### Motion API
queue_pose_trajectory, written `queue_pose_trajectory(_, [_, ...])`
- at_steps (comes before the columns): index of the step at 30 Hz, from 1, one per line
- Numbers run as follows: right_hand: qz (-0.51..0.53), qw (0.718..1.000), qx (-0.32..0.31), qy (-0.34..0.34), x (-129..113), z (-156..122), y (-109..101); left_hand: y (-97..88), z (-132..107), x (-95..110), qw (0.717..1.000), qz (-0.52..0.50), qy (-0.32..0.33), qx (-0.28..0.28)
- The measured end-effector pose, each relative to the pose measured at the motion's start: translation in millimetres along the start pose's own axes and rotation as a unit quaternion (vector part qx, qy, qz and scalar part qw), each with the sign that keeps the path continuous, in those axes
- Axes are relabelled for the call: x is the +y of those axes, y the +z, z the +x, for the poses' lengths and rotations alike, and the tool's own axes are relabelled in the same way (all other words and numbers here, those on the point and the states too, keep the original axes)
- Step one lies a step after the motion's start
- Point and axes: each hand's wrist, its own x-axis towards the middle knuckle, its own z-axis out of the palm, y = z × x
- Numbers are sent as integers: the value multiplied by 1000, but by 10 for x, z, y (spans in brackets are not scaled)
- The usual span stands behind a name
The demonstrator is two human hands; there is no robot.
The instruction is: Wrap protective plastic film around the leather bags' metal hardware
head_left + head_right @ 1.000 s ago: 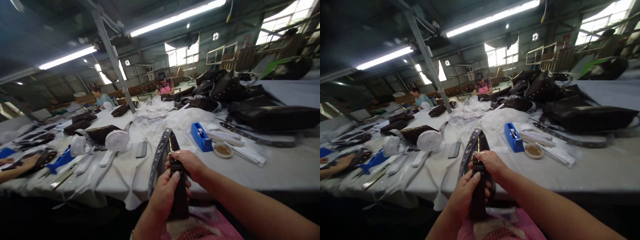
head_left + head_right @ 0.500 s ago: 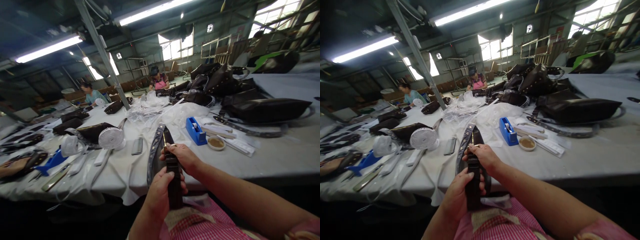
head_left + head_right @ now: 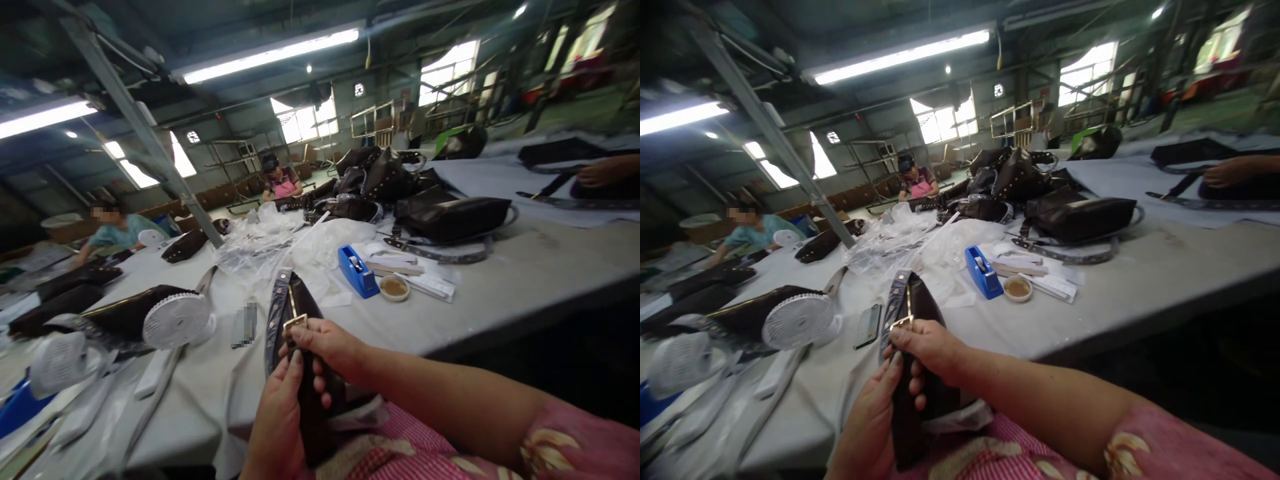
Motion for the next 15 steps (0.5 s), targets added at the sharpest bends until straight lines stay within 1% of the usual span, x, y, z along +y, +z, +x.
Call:
queue_pose_trajectory(2, [-24,1000,-4,12,14,-55,-12,1,2,-42,1000,12,-14,-7])
queue_pose_trajectory(4, [-57,998,36,0,28,-67,-34,-15,4,-84,999,28,-23,-10])
queue_pose_trajectory(6, [-103,991,82,-30,45,-44,-73,-41,27,-121,998,49,-27,-11])
queue_pose_trajectory(7, [-119,987,93,-45,57,-28,-102,-55,48,-136,998,61,-32,-14])
queue_pose_trajectory(8, [-126,986,90,-59,73,-16,-139,-71,76,-145,997,71,-36,-18])
queue_pose_trajectory(9, [-125,987,73,-69,94,-9,-185,-87,107,-150,996,80,-40,-21])
queue_pose_trajectory(11, [-113,989,36,-94,159,-21,-310,-118,167,-144,996,78,-37,-24])
queue_pose_trajectory(12, [-118,986,32,-112,204,-40,-394,-132,193,-137,997,69,-27,-22])
queue_pose_trajectory(13, [-140,980,44,-134,255,-63,-492,-143,213,-129,998,57,-15,-20])
queue_pose_trajectory(15, [-229,954,101,-164,369,-112,-729,-155,238,-120,999,35,4,-17])
